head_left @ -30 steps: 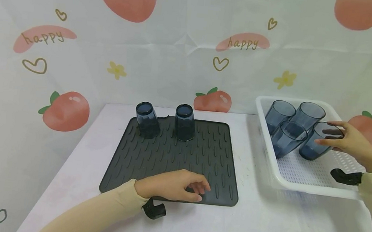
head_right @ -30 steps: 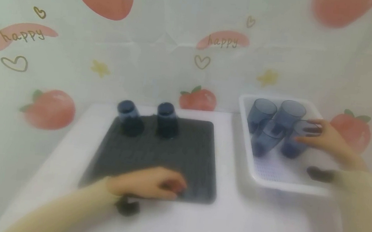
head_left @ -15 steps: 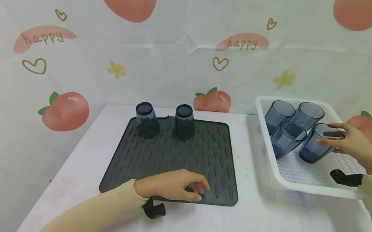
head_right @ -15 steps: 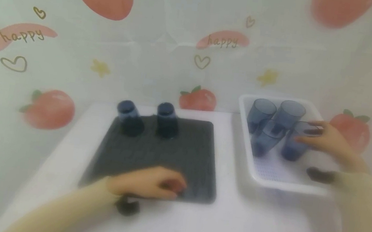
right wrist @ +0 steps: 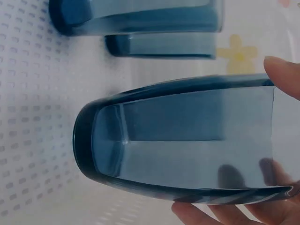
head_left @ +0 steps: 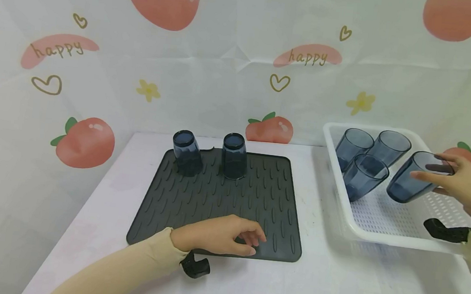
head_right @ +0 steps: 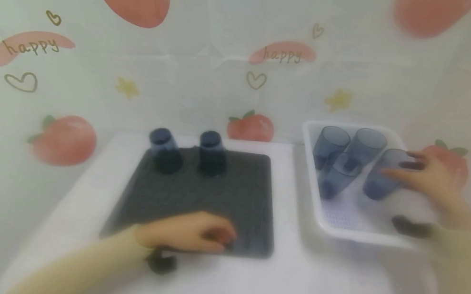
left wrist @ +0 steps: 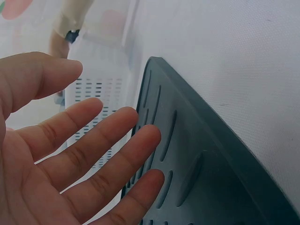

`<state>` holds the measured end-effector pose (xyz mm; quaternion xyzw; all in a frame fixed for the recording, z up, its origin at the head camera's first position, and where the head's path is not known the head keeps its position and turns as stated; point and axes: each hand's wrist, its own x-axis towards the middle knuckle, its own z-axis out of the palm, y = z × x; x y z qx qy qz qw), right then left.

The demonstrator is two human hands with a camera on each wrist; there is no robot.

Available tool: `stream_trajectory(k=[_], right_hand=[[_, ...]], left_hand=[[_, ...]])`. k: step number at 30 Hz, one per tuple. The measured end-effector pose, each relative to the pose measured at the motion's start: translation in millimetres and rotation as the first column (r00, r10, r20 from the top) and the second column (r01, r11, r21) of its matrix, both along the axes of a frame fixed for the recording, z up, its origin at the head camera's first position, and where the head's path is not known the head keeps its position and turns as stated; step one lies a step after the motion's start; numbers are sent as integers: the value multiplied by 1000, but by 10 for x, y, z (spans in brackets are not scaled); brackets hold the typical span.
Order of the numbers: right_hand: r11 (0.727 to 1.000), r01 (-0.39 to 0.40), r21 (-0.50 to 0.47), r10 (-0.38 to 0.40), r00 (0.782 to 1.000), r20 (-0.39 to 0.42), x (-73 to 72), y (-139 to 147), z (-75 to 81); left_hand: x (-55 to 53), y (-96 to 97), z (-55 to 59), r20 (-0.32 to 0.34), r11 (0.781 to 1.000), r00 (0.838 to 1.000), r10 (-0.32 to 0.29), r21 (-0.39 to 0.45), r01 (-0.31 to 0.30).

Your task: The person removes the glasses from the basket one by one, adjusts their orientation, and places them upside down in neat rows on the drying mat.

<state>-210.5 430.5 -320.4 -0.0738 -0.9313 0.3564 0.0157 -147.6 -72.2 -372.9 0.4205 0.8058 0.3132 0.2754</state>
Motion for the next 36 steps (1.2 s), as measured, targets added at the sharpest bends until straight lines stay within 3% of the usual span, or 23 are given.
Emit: stream_trajectory(k=[8, 13, 21, 26, 28, 33, 36], right_hand=[[985, 86, -148, -105, 987, -120, 113, -77, 88], [948, 151, -281, -187, 977, -105, 179, -194, 158], [882, 158, -444, -286, 928, -238, 255, -276, 208], [863, 211, -460, -358, 897, -259, 301, -325, 200], [828, 193, -526, -382, 881, -279, 332, -368, 218], [684, 47, -728, -433, 829, -354, 378, -454, 261], [669, 45, -742, -454, 816, -359, 392, -493, 295]], left_hand=[[15, 10, 26, 2, 1000, 1000, 3, 2, -3], [18, 7, 28, 3, 1000, 1000, 4, 0, -4], [20, -1, 42, 14, 1000, 1000, 8, 1, -8], [23, -1, 36, 17, 1000, 1000, 6, 3, -6], [22, 1, 31, 9, 1000, 1000, 4, 4, -4], [19, 1, 18, 1, 1000, 1000, -2, 6, 2], [22, 2, 26, 13, 1000, 1000, -3, 9, 3]])
